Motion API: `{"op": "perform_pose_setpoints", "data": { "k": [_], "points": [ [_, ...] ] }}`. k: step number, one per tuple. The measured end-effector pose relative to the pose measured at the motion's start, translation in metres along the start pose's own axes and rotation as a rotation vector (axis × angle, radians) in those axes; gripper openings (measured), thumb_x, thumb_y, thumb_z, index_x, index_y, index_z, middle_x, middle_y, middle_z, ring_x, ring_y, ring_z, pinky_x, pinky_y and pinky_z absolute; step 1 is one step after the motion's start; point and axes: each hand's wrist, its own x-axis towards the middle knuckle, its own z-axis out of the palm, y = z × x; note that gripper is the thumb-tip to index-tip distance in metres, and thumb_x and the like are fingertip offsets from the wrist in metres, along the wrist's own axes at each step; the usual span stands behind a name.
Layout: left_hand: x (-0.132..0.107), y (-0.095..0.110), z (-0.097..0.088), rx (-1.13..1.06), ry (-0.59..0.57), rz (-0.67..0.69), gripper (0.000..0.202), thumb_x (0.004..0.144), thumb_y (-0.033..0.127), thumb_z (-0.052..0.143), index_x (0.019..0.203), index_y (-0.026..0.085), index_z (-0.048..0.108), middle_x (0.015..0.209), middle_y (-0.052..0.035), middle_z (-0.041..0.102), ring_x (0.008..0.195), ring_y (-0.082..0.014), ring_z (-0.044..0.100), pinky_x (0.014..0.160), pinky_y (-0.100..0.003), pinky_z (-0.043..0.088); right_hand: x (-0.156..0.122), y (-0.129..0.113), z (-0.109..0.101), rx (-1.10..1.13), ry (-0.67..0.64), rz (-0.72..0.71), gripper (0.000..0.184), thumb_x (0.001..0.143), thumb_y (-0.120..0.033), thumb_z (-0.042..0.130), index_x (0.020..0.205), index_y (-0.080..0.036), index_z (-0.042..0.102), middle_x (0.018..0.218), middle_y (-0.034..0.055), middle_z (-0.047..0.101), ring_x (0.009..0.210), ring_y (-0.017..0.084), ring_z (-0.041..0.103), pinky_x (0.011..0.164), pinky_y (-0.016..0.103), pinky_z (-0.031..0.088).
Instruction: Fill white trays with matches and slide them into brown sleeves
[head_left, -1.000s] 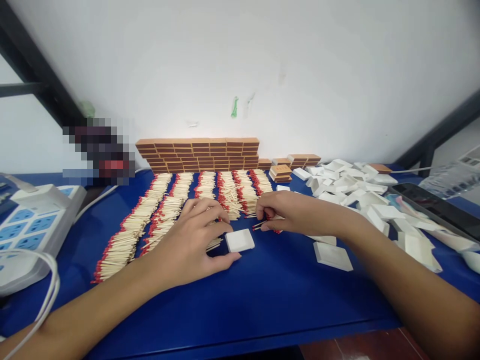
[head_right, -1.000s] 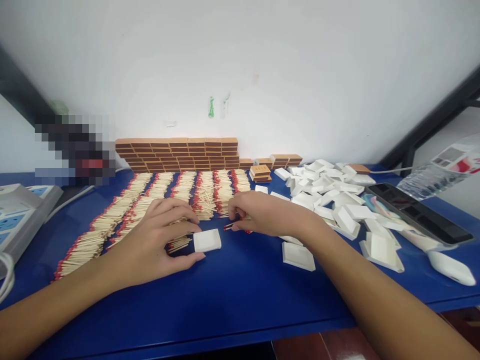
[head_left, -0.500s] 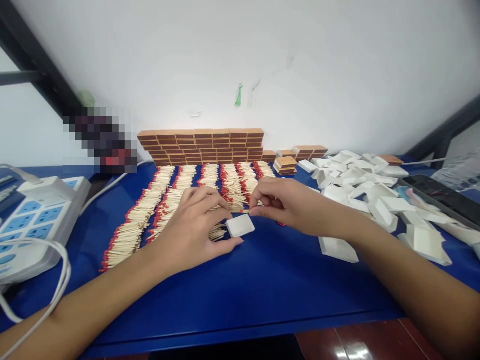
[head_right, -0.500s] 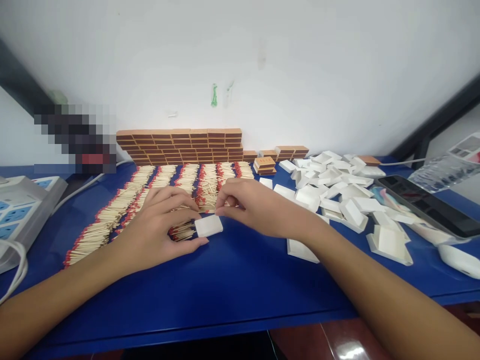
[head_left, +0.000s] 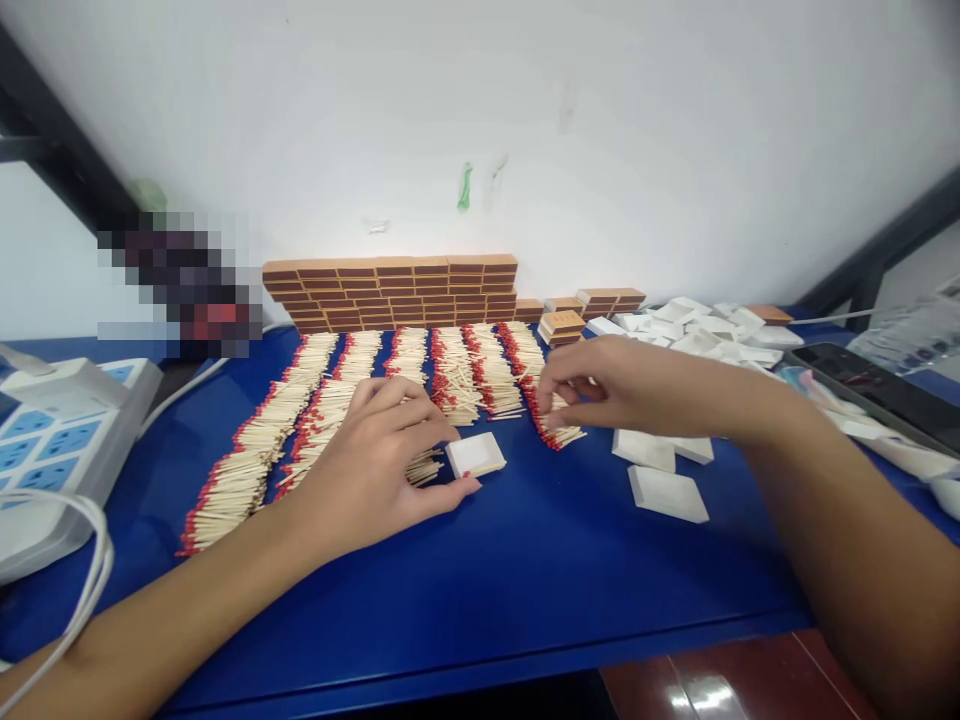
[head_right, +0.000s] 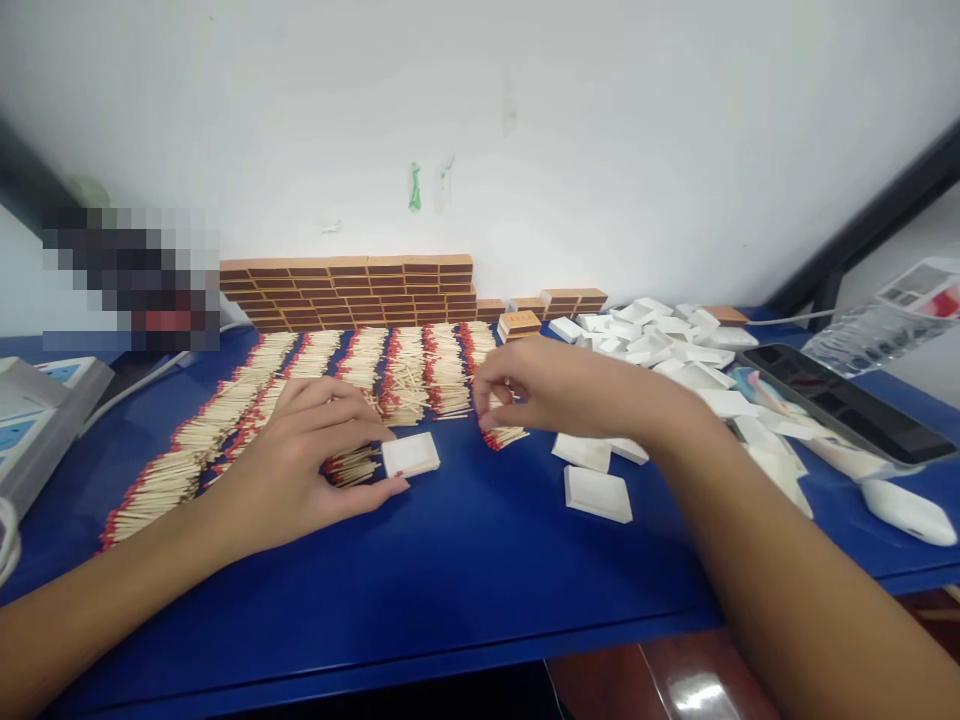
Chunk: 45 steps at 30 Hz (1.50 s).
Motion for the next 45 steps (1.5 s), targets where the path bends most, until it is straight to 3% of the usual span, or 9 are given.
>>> {"op": "perform_pose_setpoints", "data": {
  "k": [2,5,12,21,29,37,42,45],
  "points": [
    [0.000,0.001,0.000,-0.011,-0.008,0.005,0.026,0.093,0.046,0.081,0.105,0.023,0.078,0.102,-0.0046,0.078,0.107,-0.0268,0.063,0.101,-0.047,0.042,-0.007,0.016,-0.010,0.008,-0.087,0.064,0.026,0.090,-0.052,0.076,0.092,-0.027,0.081,0.081,0.0026,0.070,0.070,0.019,0.059,0.061,0.031,0.038],
    [0.000,0.002,0.000,-0.018,-0.032,0.015,0.025,0.093,0.046,0.081,0.102,0.023,0.077,0.099,-0.0040,0.077,0.107,-0.0265,0.063,0.098,-0.047,0.041,-0.009,0.029,-0.009,0.040,-0.146,0.128,0.027,0.084,-0.053,0.082,0.091,-0.027,0.083,0.077,0.0016,0.069,0.069,0.019,0.059,0.060,0.032,0.039],
    [-0.001,0.007,0.000,-0.030,-0.031,0.041,0.024,0.094,0.043,0.081,0.100,0.021,0.076,0.099,-0.0039,0.075,0.106,-0.0261,0.064,0.100,-0.048,0.040,-0.002,0.021,0.002,0.060,-0.174,0.146,0.024,0.088,-0.048,0.078,0.087,-0.024,0.079,0.077,0.0021,0.067,0.067,0.017,0.057,0.059,0.032,0.038],
    [-0.002,0.006,0.003,-0.027,-0.032,0.025,0.023,0.095,0.042,0.079,0.103,0.021,0.076,0.101,-0.0034,0.076,0.107,-0.0258,0.064,0.100,-0.047,0.040,-0.002,0.027,0.002,0.022,-0.008,0.128,0.023,0.093,-0.045,0.072,0.089,-0.024,0.080,0.067,-0.0017,0.058,0.059,0.014,0.047,0.055,0.031,0.031],
    [-0.001,0.004,0.003,-0.010,-0.013,-0.024,0.024,0.095,0.043,0.079,0.104,0.021,0.076,0.099,-0.0030,0.077,0.109,-0.0272,0.064,0.099,-0.047,0.040,-0.002,0.022,0.002,0.042,0.060,0.074,0.026,0.094,-0.047,0.071,0.086,-0.024,0.079,0.064,-0.0027,0.052,0.057,0.013,0.040,0.054,0.030,0.030],
    [-0.003,0.005,0.005,-0.020,0.019,0.001,0.023,0.095,0.042,0.080,0.104,0.021,0.076,0.102,-0.0024,0.078,0.108,-0.0263,0.064,0.100,-0.047,0.040,0.000,0.001,0.009,0.084,0.154,0.000,0.031,0.100,-0.050,0.066,0.089,-0.024,0.079,0.073,0.0010,0.068,0.062,0.015,0.052,0.057,0.029,0.036],
    [-0.002,0.005,0.004,-0.021,0.021,0.022,0.027,0.092,0.044,0.084,0.105,0.022,0.076,0.108,-0.0021,0.079,0.109,-0.0266,0.065,0.102,-0.048,0.038,0.002,-0.013,0.015,0.097,0.261,-0.068,0.026,0.101,-0.041,0.067,0.088,-0.023,0.079,0.070,0.0000,0.066,0.061,0.014,0.052,0.058,0.029,0.036],
    [-0.002,0.004,0.005,-0.022,0.030,0.030,0.029,0.091,0.046,0.085,0.105,0.022,0.075,0.106,-0.0029,0.079,0.110,-0.0271,0.066,0.101,-0.047,0.039,0.004,-0.023,0.024,0.182,0.259,-0.118,0.022,0.101,-0.039,0.069,0.091,-0.022,0.079,0.070,-0.0010,0.064,0.062,0.013,0.052,0.058,0.028,0.037]
  ]
}}
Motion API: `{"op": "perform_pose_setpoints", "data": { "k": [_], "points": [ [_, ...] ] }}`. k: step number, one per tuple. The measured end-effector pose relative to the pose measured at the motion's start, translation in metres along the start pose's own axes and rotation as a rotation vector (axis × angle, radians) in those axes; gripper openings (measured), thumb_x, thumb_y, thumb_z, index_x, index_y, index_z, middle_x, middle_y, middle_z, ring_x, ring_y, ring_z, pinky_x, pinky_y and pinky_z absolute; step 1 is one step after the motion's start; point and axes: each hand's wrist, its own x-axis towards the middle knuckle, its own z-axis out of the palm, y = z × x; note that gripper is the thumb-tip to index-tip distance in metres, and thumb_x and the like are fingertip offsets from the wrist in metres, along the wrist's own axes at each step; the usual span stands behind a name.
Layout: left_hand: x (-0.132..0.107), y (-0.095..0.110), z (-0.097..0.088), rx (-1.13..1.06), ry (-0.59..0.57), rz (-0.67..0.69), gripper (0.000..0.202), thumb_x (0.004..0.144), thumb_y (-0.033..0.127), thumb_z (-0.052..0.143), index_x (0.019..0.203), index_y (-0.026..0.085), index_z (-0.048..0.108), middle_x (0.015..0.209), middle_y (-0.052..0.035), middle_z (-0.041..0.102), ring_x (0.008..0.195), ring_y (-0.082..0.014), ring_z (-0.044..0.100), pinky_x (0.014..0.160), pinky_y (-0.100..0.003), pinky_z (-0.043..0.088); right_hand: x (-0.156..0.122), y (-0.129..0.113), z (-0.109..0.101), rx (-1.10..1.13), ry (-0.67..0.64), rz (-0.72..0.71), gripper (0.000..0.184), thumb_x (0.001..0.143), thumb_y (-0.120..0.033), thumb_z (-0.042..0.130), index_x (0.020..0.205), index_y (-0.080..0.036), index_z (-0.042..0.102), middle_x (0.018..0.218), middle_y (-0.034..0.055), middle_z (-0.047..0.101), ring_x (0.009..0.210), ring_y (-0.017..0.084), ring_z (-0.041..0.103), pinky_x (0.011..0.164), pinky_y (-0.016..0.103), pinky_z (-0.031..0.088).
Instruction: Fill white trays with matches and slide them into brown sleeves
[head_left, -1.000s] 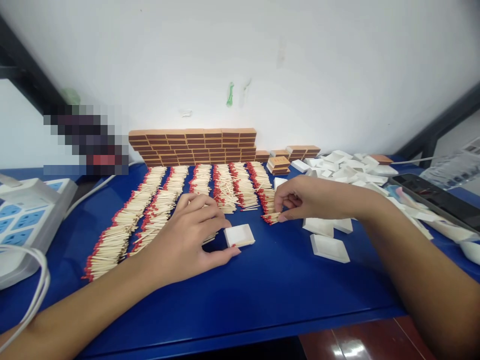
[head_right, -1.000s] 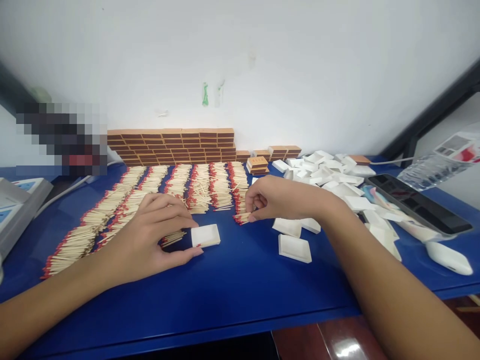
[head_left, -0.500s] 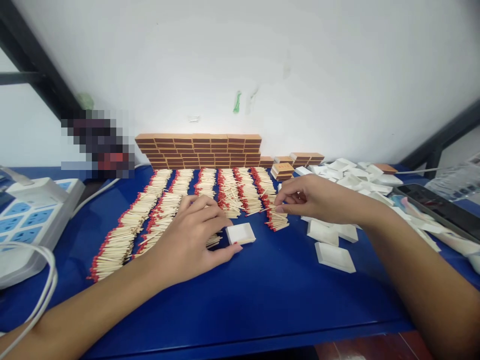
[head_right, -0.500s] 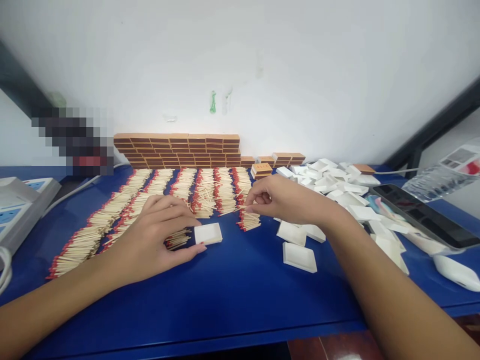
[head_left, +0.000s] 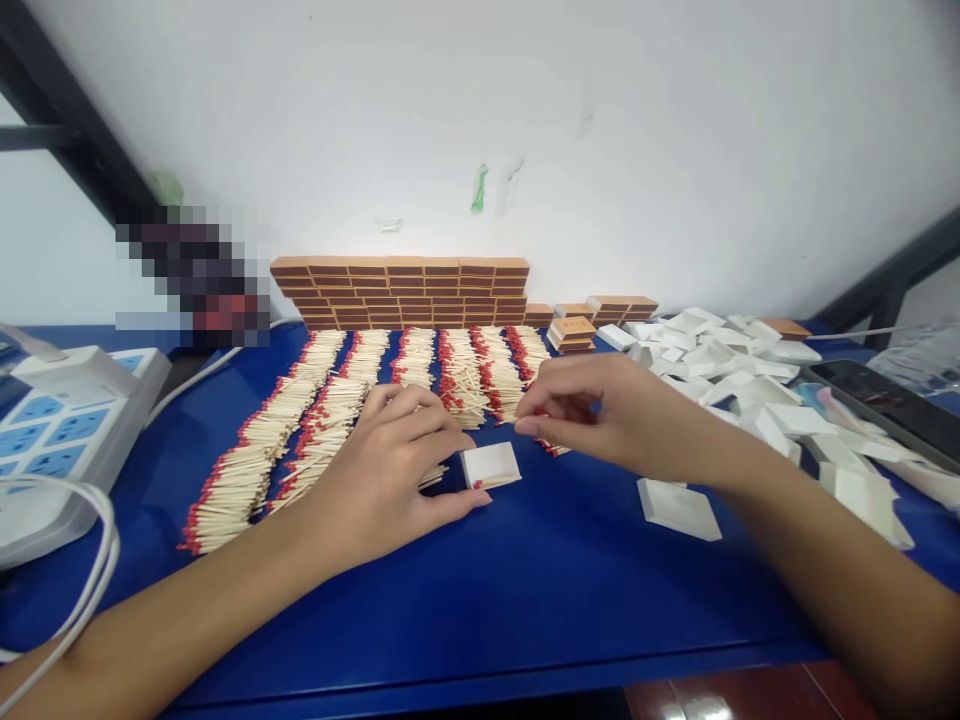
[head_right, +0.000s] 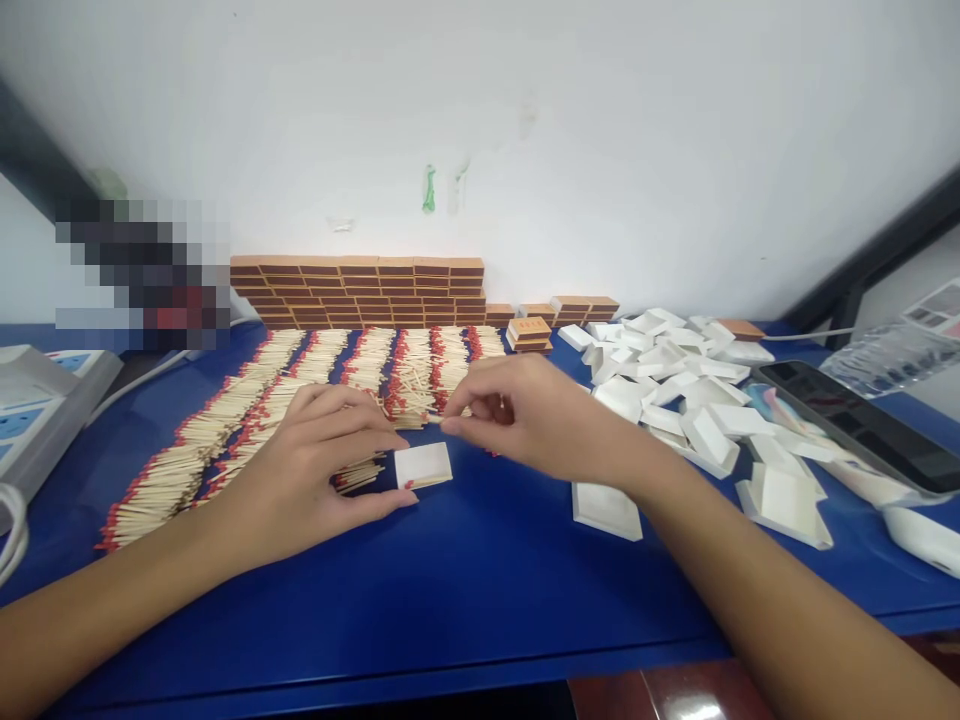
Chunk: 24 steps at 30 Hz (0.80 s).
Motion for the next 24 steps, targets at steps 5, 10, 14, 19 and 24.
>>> {"op": "perform_pose_setpoints", "data": {
  "k": [5,10,14,19,24],
  "points": [
    [0.000,-0.001,0.001,0.001,0.016,0.014,0.030,0.091,0.046,0.085,0.105,0.021,0.075,0.104,-0.0036,0.079,0.109,-0.0270,0.066,0.100,-0.047,0.041,-0.001,-0.008,0.024,-0.017,-0.110,-0.069,0.013,0.099,-0.028,0.071,0.093,-0.021,0.080,0.075,-0.0016,0.062,0.065,0.012,0.053,0.063,0.028,0.039],
    [-0.001,-0.001,0.000,-0.001,0.008,0.004,0.028,0.092,0.046,0.084,0.103,0.022,0.076,0.103,-0.0036,0.079,0.108,-0.0268,0.066,0.100,-0.047,0.041,-0.003,-0.007,0.023,-0.057,-0.118,-0.073,0.012,0.099,-0.032,0.073,0.101,-0.022,0.079,0.082,-0.0004,0.067,0.069,0.014,0.056,0.065,0.028,0.040],
    [0.000,0.001,-0.001,-0.003,-0.007,-0.007,0.028,0.092,0.046,0.084,0.103,0.022,0.076,0.103,-0.0030,0.079,0.108,-0.0267,0.066,0.099,-0.047,0.040,-0.006,-0.001,0.001,-0.138,-0.034,-0.020,0.023,0.101,-0.037,0.068,0.086,-0.021,0.075,0.073,-0.0005,0.065,0.064,0.014,0.054,0.061,0.030,0.036],
    [-0.001,0.001,-0.001,0.000,-0.014,-0.008,0.026,0.092,0.045,0.083,0.102,0.022,0.077,0.102,-0.0030,0.079,0.104,-0.0259,0.066,0.098,-0.047,0.040,-0.008,0.012,-0.013,-0.279,-0.085,0.116,0.033,0.097,-0.048,0.070,0.076,-0.023,0.072,0.063,-0.0019,0.060,0.057,0.014,0.049,0.057,0.031,0.030],
    [0.000,0.001,0.000,0.001,-0.025,-0.019,0.027,0.093,0.046,0.083,0.104,0.022,0.077,0.101,-0.0024,0.079,0.107,-0.0259,0.066,0.100,-0.047,0.040,-0.004,0.015,-0.003,-0.366,-0.148,0.220,0.029,0.094,-0.048,0.071,0.080,-0.022,0.069,0.071,0.0012,0.065,0.065,0.017,0.055,0.058,0.031,0.032]
  ]
}}
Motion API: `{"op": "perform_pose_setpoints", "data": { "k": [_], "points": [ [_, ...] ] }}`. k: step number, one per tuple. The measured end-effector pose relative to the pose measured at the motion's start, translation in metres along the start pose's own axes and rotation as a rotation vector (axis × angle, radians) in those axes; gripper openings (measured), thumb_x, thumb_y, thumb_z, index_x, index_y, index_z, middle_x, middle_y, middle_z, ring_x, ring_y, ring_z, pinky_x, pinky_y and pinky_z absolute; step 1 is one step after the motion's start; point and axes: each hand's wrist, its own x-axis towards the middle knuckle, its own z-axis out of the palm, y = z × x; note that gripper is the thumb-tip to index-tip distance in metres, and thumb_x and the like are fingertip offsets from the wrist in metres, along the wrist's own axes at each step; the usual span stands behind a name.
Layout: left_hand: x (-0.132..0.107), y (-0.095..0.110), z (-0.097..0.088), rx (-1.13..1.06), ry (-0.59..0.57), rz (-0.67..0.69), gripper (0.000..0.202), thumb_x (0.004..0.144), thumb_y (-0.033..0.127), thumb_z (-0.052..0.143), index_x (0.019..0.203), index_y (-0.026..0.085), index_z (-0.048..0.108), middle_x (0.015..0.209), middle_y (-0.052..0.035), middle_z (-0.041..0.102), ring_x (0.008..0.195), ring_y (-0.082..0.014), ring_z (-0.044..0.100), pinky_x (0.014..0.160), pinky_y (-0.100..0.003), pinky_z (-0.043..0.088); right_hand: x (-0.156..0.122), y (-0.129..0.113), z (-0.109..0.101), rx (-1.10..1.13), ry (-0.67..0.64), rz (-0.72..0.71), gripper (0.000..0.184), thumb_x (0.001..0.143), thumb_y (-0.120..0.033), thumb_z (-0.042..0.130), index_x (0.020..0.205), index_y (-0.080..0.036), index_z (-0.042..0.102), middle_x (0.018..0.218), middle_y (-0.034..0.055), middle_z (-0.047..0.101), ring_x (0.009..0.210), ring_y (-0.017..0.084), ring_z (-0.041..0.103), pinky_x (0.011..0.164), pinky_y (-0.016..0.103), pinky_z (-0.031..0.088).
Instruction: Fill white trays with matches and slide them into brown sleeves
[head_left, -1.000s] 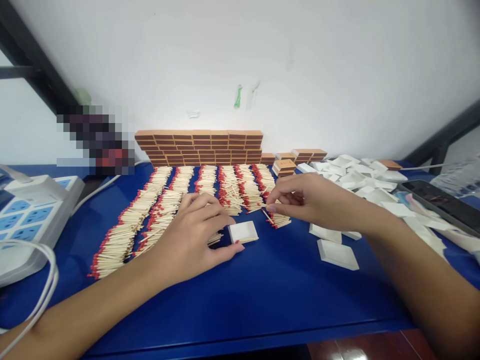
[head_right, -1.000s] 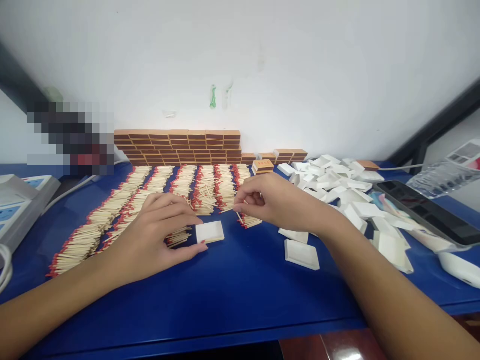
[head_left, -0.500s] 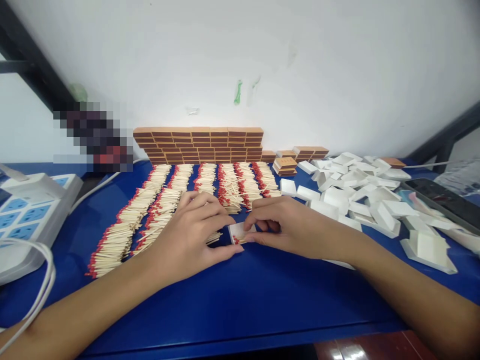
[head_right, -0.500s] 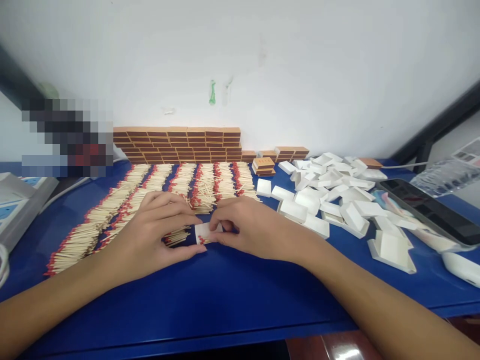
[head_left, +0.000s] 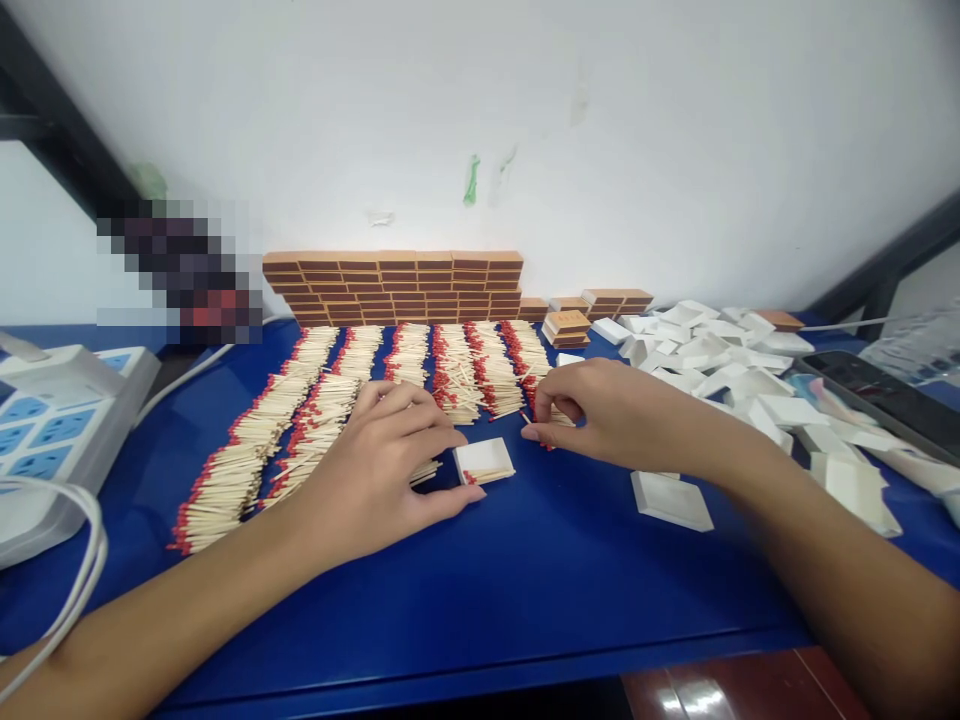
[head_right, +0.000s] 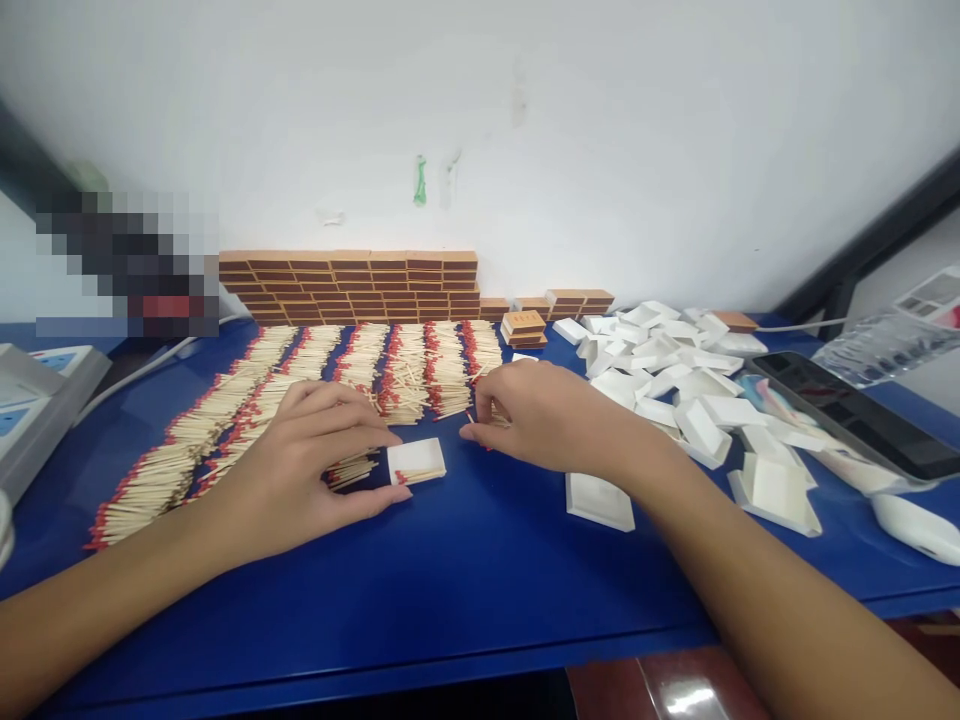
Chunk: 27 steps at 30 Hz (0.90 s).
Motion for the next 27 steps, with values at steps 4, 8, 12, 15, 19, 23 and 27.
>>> {"op": "perform_pose_setpoints", "data": {
  "k": [4,8,12,15,19,23,27],
  "points": [
    [0.000,0.000,-0.001,-0.003,-0.013,-0.007,0.027,0.092,0.046,0.083,0.104,0.023,0.078,0.102,-0.0033,0.078,0.108,-0.0265,0.066,0.101,-0.047,0.040,0.003,-0.005,0.007,0.018,-0.035,0.002,0.026,0.093,-0.043,0.068,0.081,-0.021,0.066,0.076,0.0037,0.068,0.068,0.018,0.057,0.060,0.031,0.035],
    [0.000,0.001,-0.001,-0.003,-0.008,-0.001,0.026,0.092,0.045,0.083,0.104,0.022,0.078,0.101,-0.0034,0.078,0.108,-0.0267,0.066,0.101,-0.047,0.040,0.004,-0.004,0.007,0.038,-0.040,-0.012,0.018,0.091,-0.032,0.066,0.077,-0.022,0.063,0.071,0.0020,0.065,0.065,0.018,0.055,0.060,0.031,0.035],
    [0.000,0.001,-0.001,0.001,-0.001,0.004,0.026,0.092,0.044,0.083,0.104,0.022,0.078,0.101,-0.0035,0.079,0.107,-0.0266,0.067,0.101,-0.047,0.041,0.001,0.003,-0.006,0.079,0.000,-0.027,0.023,0.095,-0.036,0.064,0.077,-0.022,0.066,0.065,-0.0008,0.058,0.060,0.016,0.050,0.058,0.031,0.032],
    [-0.001,0.001,-0.001,0.004,-0.003,0.010,0.027,0.093,0.045,0.082,0.104,0.022,0.078,0.102,-0.0039,0.078,0.107,-0.0268,0.067,0.100,-0.047,0.041,-0.006,0.008,-0.021,0.124,-0.047,-0.034,0.025,0.095,-0.044,0.066,0.082,-0.023,0.073,0.063,-0.0022,0.055,0.056,0.015,0.046,0.055,0.030,0.030],
    [-0.001,0.001,-0.001,0.003,-0.004,0.017,0.027,0.093,0.045,0.082,0.105,0.021,0.077,0.101,-0.0041,0.078,0.106,-0.0264,0.066,0.100,-0.047,0.041,-0.014,0.013,-0.031,0.199,-0.269,-0.063,0.025,0.095,-0.047,0.069,0.085,-0.026,0.079,0.063,-0.0025,0.056,0.055,0.014,0.045,0.053,0.029,0.031],
    [0.000,0.001,0.000,0.002,-0.006,0.012,0.026,0.094,0.044,0.081,0.105,0.022,0.077,0.103,-0.0040,0.078,0.107,-0.0261,0.066,0.100,-0.046,0.042,-0.012,0.017,-0.026,0.161,-0.289,-0.080,0.015,0.092,-0.037,0.071,0.085,-0.027,0.081,0.067,-0.0012,0.062,0.055,0.014,0.049,0.053,0.028,0.034],
    [-0.001,0.001,0.000,0.001,-0.008,0.013,0.026,0.094,0.044,0.081,0.106,0.022,0.076,0.103,-0.0039,0.078,0.107,-0.0262,0.066,0.099,-0.046,0.042,-0.009,0.021,-0.022,0.077,-0.239,-0.062,0.008,0.087,-0.033,0.076,0.085,-0.027,0.080,0.069,-0.0012,0.065,0.054,0.013,0.050,0.053,0.029,0.033]
  ]
}}
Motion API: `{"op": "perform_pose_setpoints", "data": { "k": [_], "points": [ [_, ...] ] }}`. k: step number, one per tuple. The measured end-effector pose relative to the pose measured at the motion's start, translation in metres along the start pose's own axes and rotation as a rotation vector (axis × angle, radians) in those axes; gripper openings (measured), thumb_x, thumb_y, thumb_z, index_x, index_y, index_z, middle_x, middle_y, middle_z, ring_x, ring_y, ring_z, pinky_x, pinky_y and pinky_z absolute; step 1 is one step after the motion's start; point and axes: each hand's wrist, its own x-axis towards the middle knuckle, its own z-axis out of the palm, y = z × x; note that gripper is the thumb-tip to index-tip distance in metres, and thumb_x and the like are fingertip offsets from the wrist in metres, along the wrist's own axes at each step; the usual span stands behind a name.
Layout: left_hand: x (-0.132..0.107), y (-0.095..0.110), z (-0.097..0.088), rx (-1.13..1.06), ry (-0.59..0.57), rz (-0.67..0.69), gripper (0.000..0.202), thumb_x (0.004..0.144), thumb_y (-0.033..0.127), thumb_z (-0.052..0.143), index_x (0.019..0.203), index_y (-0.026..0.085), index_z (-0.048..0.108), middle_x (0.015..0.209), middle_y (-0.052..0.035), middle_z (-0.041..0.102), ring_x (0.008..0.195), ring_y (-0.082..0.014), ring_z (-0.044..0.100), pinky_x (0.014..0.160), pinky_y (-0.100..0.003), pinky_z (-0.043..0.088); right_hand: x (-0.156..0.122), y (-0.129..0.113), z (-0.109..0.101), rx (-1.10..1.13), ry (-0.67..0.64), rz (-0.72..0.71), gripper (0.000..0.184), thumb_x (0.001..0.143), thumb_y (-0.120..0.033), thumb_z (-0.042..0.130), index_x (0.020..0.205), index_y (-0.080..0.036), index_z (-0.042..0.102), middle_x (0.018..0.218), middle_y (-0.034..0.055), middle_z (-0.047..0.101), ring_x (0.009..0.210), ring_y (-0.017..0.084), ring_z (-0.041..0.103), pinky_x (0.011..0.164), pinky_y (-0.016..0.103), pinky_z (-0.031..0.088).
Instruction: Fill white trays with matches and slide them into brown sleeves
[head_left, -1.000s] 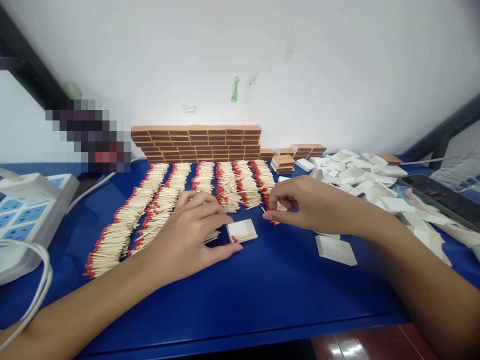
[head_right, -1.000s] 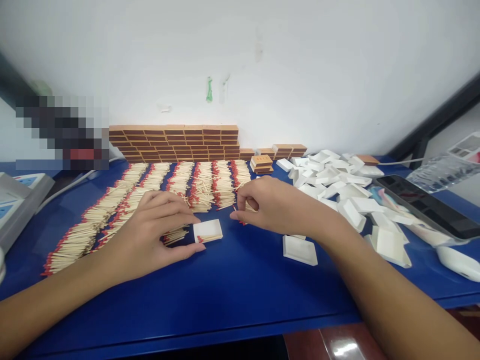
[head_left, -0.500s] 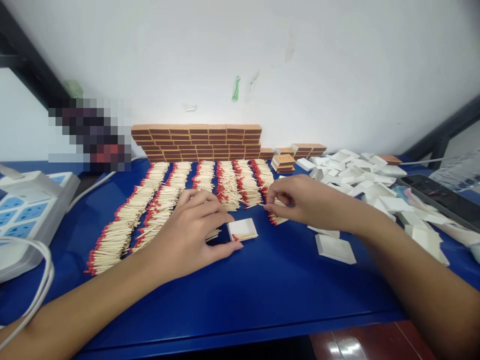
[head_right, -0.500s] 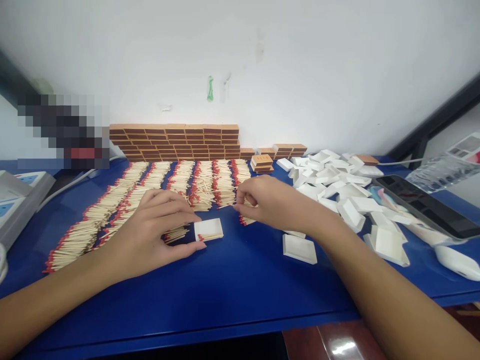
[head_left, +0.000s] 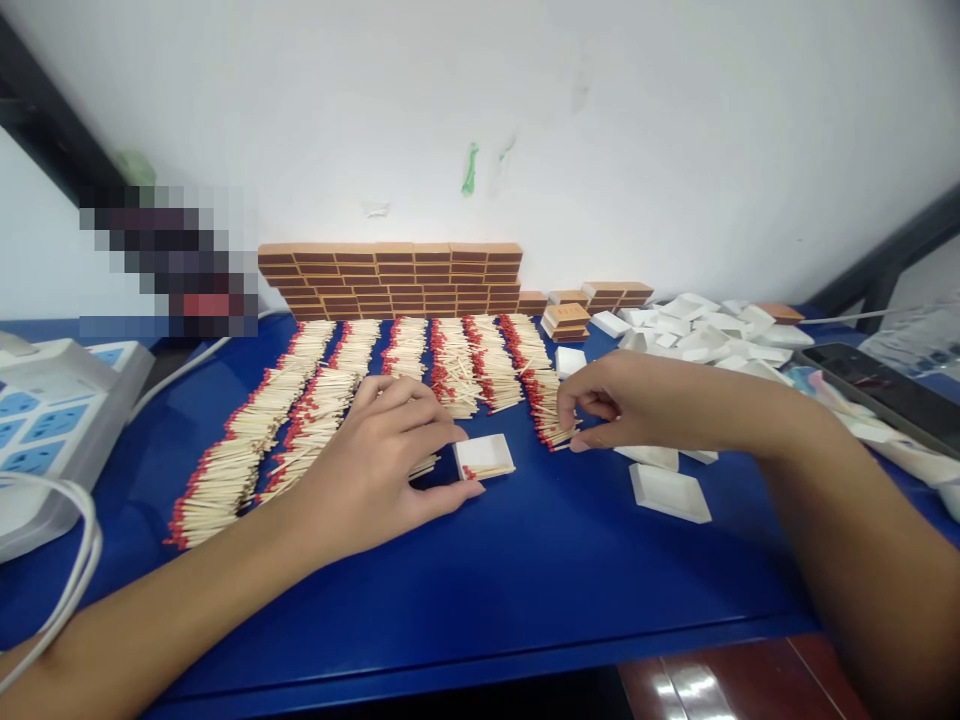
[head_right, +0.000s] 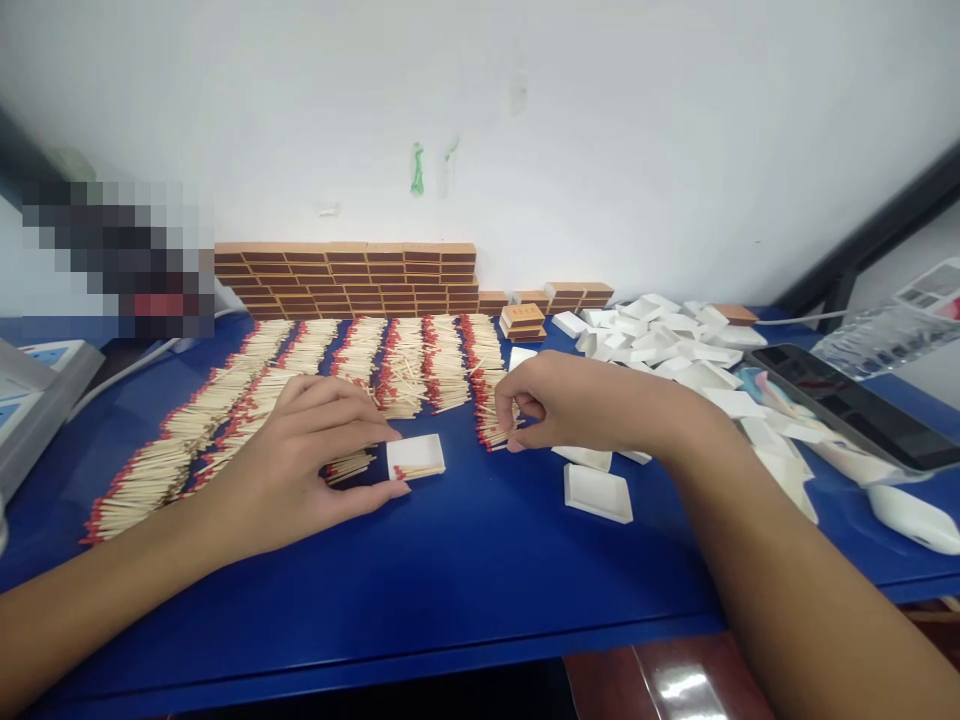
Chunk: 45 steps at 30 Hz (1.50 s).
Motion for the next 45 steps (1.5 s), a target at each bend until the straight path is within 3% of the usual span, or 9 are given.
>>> {"op": "perform_pose_setpoints", "data": {
  "k": [13,19,30,35,45],
  "points": [
    [-0.0010,-0.0001,0.0005,0.011,0.009,0.015,0.026,0.094,0.043,0.081,0.106,0.021,0.076,0.105,-0.0043,0.078,0.110,-0.0270,0.065,0.102,-0.047,0.041,0.0005,-0.0060,0.0026,0.026,-0.077,0.021,0.012,0.087,-0.026,0.070,0.075,-0.026,0.074,0.068,-0.0022,0.059,0.057,0.014,0.051,0.054,0.029,0.036],
    [-0.0010,0.0004,0.0003,0.009,0.004,0.007,0.025,0.095,0.043,0.080,0.107,0.022,0.076,0.106,-0.0045,0.078,0.110,-0.0265,0.065,0.100,-0.046,0.043,-0.0024,-0.0035,0.0028,0.026,-0.035,0.024,0.013,0.085,-0.027,0.072,0.072,-0.025,0.070,0.068,-0.0013,0.059,0.055,0.014,0.050,0.053,0.030,0.035],
    [-0.0009,0.0004,0.0002,0.004,-0.001,0.010,0.025,0.095,0.043,0.080,0.107,0.022,0.076,0.106,-0.0043,0.078,0.110,-0.0267,0.065,0.100,-0.047,0.042,0.0000,-0.0032,0.0036,0.052,-0.066,-0.001,0.007,0.086,-0.027,0.072,0.079,-0.028,0.075,0.071,-0.0026,0.062,0.057,0.014,0.051,0.054,0.029,0.036],
    [-0.0005,0.0008,-0.0002,0.002,0.000,0.009,0.024,0.094,0.042,0.081,0.105,0.021,0.076,0.104,-0.0036,0.077,0.109,-0.0264,0.065,0.100,-0.047,0.042,0.0004,-0.0022,0.0041,0.062,-0.102,-0.003,0.014,0.090,-0.030,0.070,0.077,-0.027,0.074,0.067,-0.0027,0.060,0.058,0.015,0.051,0.055,0.029,0.035],
    [-0.0008,0.0014,-0.0004,0.007,0.012,0.019,0.024,0.094,0.042,0.081,0.106,0.022,0.076,0.104,-0.0042,0.078,0.109,-0.0268,0.066,0.101,-0.047,0.043,-0.0028,-0.0053,0.0045,0.070,-0.075,0.028,0.008,0.087,-0.029,0.070,0.082,-0.026,0.075,0.074,-0.0002,0.064,0.060,0.016,0.054,0.057,0.030,0.035]
  ]
}}
